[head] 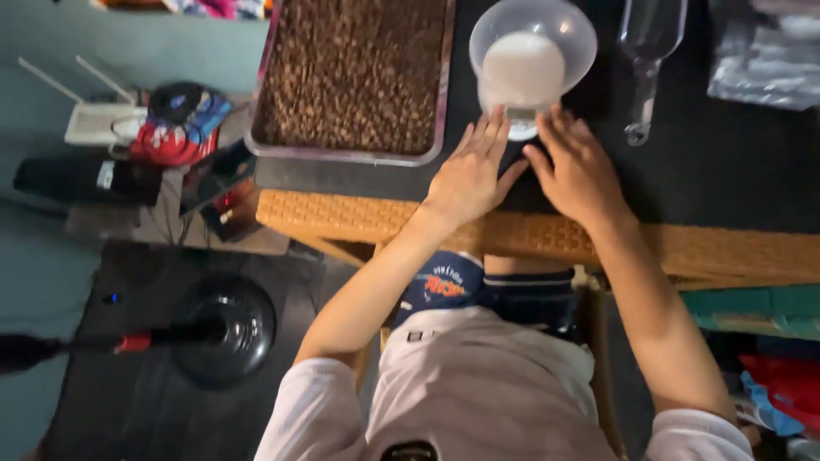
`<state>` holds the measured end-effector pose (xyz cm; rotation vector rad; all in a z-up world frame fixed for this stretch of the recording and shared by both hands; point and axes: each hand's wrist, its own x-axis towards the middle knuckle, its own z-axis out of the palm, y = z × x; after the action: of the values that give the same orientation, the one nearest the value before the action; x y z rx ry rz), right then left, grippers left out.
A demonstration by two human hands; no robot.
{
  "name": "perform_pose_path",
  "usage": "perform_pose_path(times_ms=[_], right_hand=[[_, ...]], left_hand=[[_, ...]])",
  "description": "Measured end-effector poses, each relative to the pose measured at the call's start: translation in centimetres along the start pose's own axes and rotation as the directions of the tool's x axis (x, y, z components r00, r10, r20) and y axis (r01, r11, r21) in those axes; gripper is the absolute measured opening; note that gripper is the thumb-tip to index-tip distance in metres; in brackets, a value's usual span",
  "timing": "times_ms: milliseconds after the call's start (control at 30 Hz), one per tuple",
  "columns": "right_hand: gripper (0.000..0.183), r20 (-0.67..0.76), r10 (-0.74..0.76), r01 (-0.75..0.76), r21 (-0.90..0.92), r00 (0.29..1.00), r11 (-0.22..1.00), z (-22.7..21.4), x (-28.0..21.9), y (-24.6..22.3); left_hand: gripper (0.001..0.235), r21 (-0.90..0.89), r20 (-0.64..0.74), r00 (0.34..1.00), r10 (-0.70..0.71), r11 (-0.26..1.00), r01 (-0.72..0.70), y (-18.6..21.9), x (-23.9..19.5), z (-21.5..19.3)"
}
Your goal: Weighing and packaging roasted coffee beans into plastic bags using a scoop and a digital scale.
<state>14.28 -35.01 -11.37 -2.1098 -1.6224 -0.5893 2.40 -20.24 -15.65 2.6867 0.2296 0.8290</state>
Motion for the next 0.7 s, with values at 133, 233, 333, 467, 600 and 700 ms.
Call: perform_pose_path(times_ms=[133,233,333,467,600,700], right_hand=[[0.047,-0.055,-0.007,0.004,-0.068,0.998,0.998,0.6,-0.2,0.3],[0.039,-0.112,-0.007,-0.008,-0.133,0.994,0.991,1.0,-0.7,0.2],[0.037,-0.15,0.005,-0.023,-0.119,0.989,0.993,0.6,-0.2,0.0],[0.037,-0.153,0.049,-0.059,-0.057,0.987,0.997,0.0,0.1,-0.7],[0.032,-0.244,0.05,-0.079,-0.112,0.968,0.99,0.2,0.3,-0.6],[0.01,-0.35,0.159,-0.236,-0.189,0.923,0.953,1.9,-1.7,2.0]], left_hand=[[0.07,-0.017,-0.093,0.995,0.041,0.999,-0.043,0.7,0.0,-1.3],[0.065,0.026,-0.161,0.986,0.053,0.998,-0.05,1.3,-0.4,-2.2],[0.062,0.006,-0.176,0.983,0.059,0.998,-0.059,1.5,0.1,-3.3],[0.062,0.01,-0.197,0.978,0.07,0.998,-0.069,1.6,0.0,-3.5],[0.059,-0.013,-0.195,0.979,0.052,0.998,-0.055,1.8,0.1,-4.1],[0.036,-0.087,-0.248,0.969,0.027,0.995,-0.05,1.3,0.2,-3.1]])
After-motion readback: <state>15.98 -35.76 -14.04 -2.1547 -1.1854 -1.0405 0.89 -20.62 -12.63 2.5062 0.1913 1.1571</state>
